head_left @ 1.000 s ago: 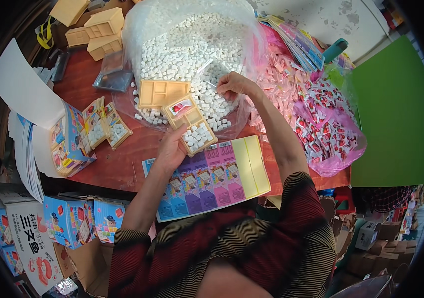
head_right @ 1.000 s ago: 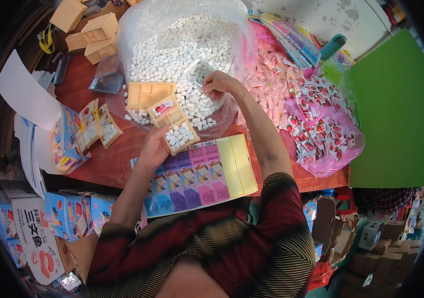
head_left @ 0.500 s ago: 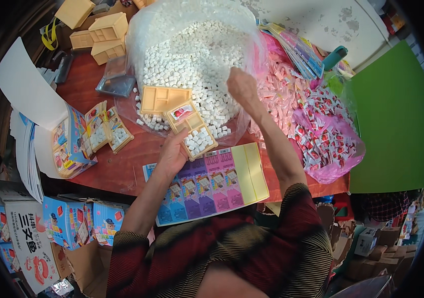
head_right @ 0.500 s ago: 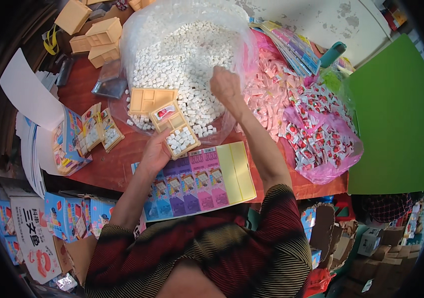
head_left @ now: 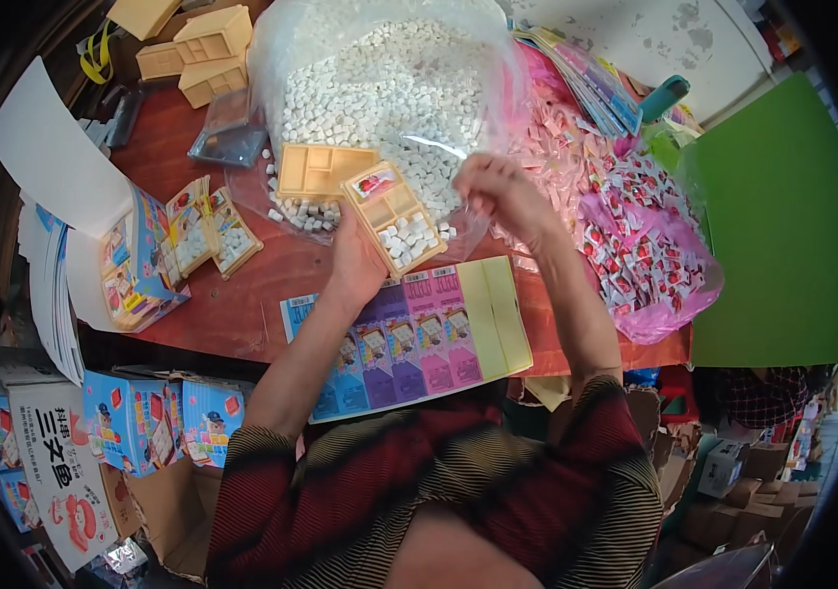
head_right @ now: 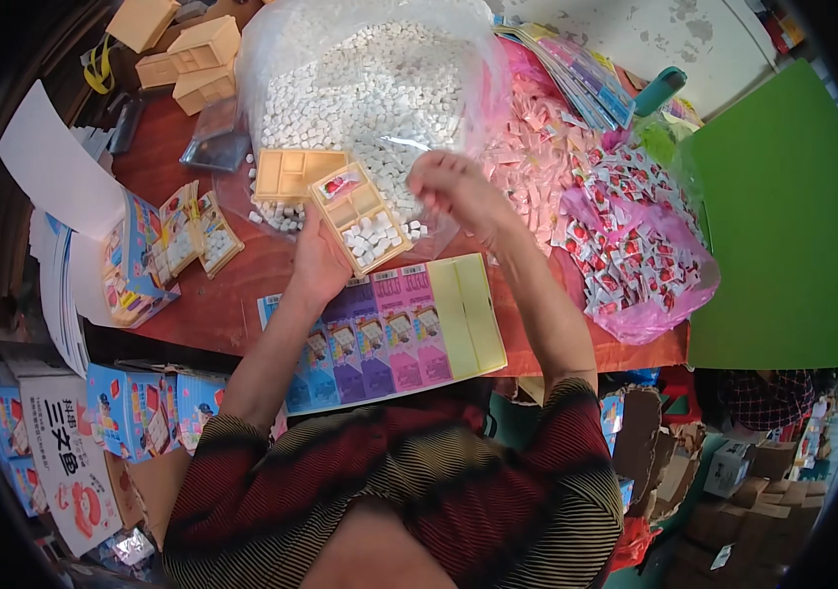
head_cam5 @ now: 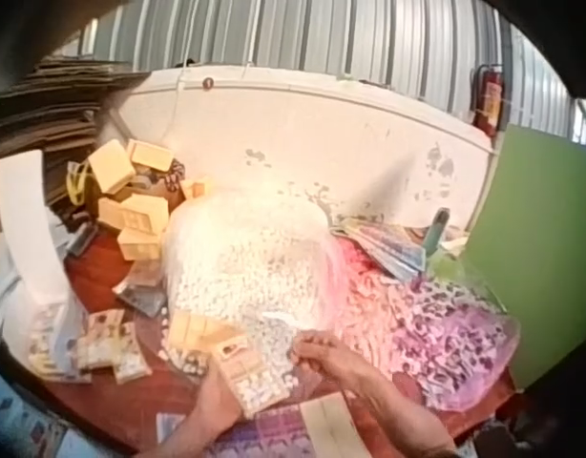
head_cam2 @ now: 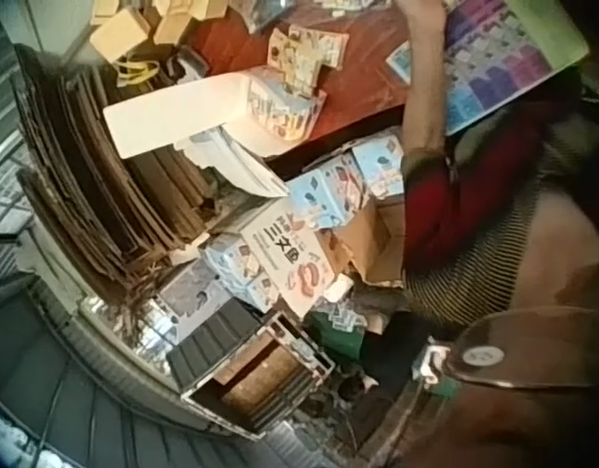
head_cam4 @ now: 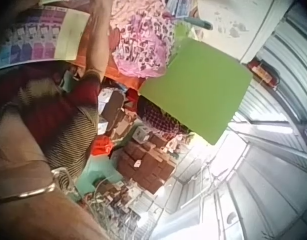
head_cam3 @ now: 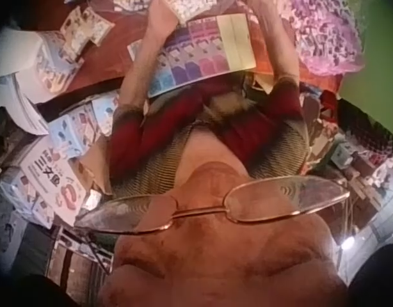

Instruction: Packaging small white plastic components into yellow plastic containers and placing them into boxes.

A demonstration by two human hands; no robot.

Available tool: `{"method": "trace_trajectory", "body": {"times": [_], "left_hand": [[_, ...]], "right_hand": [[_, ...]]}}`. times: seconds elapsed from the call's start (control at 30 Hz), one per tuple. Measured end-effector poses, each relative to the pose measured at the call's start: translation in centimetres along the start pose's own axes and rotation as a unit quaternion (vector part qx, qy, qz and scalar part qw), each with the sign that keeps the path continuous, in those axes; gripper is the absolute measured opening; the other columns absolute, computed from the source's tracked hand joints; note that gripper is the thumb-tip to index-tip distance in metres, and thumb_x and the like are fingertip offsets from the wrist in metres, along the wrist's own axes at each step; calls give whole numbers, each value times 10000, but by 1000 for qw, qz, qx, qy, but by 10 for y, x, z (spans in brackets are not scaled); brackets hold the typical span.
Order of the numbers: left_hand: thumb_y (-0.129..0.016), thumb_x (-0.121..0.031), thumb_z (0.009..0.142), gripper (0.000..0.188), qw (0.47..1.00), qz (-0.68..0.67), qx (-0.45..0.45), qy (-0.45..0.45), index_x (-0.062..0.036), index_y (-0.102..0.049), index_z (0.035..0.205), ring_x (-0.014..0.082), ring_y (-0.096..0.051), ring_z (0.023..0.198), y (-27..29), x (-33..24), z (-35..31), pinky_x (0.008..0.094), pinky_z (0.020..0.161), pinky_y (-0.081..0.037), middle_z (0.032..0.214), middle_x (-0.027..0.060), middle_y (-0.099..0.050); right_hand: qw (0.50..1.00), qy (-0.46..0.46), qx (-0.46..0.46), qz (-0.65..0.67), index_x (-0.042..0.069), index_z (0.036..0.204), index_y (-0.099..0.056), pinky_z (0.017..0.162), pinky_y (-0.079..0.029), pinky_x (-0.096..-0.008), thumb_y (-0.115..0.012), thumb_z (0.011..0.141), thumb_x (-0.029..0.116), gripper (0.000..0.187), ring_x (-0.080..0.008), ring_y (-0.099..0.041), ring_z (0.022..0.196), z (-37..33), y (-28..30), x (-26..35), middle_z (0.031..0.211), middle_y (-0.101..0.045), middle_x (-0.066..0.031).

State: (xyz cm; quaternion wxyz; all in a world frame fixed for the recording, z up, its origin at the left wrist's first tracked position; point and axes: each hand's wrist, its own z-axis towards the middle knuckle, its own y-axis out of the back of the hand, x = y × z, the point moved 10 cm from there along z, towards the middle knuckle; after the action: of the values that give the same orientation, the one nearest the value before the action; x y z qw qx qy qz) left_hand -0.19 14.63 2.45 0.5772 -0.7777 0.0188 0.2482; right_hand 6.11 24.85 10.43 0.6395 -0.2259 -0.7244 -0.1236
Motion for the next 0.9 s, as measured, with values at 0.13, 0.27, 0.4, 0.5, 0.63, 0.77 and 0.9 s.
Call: {"method": "trace_trajectory", "body": {"times": [0.13, 0.27, 0.4, 0.5, 0.63, 0.77, 0.9], "left_hand": [[-209, -519, 820, 616, 1000, -9, 16, 24, -49, -298, 1208, 254, -392, 1089, -7, 10, -4, 390, 919, -298, 1201, 112, -390], [-201, -519, 821, 612, 999, 8, 20, 33, -56, -298, 1209, 256, -391, 1090, -11, 12, -13, 400, 918, -297, 1203, 114, -386], [-195, -514, 823, 606, 999, 19, 25, 34, -60, -296, 1212, 256, -390, 1092, -8, 17, -11, 405, 919, -296, 1205, 115, -383], [-189, -515, 823, 609, 999, 5, 34, 35, -60, -292, 1215, 255, -385, 1096, -7, 19, -9, 403, 922, -292, 1205, 116, -383], [-192, -558, 799, 650, 999, 21, 8, 38, -51, -332, 1180, 239, -455, 1014, -4, 22, -11, 379, 869, -357, 1129, 112, -450], [-182, -562, 797, 659, 999, 17, 23, 33, -46, -334, 1177, 236, -448, 1024, -3, 24, -9, 373, 875, -353, 1132, 109, -448], [-225, -492, 830, 587, 999, 7, 38, 34, -46, -306, 1203, 250, -411, 1071, -9, 21, -14, 387, 911, -314, 1172, 127, -412]], "right_hand": [[994, -61, 33, 86, 64, 655, -489, 390, -278, -149, -477, 767, 102, 119, -20, -344, 428, -12, -14, -39, 559, -452, 20], [985, -101, 52, 129, 53, 650, -459, 377, -275, -152, -459, 778, 97, 135, -19, -342, 438, -16, -13, -49, 536, -400, 24], [981, -89, 46, 164, 41, 653, -449, 368, -272, -152, -453, 786, 100, 145, -23, -343, 432, -18, -10, -45, 529, -385, 22], [986, -31, 47, 157, 42, 643, -446, 364, -274, -152, -457, 794, 113, 167, -27, -338, 421, -20, -5, -29, 530, -389, 16], [972, -4, 118, 205, 44, 646, -445, 365, -279, -152, -457, 800, 119, 172, -31, -334, 414, -25, -23, -22, 540, -399, 12], [971, -73, 114, 198, 41, 666, -453, 360, -253, -161, -464, 789, 103, 138, -37, -324, 423, -26, -31, -52, 562, -417, 6], [988, -113, 59, 90, 37, 687, -456, 354, -228, -170, -464, 768, 91, 97, -43, -323, 429, -27, -18, -73, 576, -424, 8]]}}
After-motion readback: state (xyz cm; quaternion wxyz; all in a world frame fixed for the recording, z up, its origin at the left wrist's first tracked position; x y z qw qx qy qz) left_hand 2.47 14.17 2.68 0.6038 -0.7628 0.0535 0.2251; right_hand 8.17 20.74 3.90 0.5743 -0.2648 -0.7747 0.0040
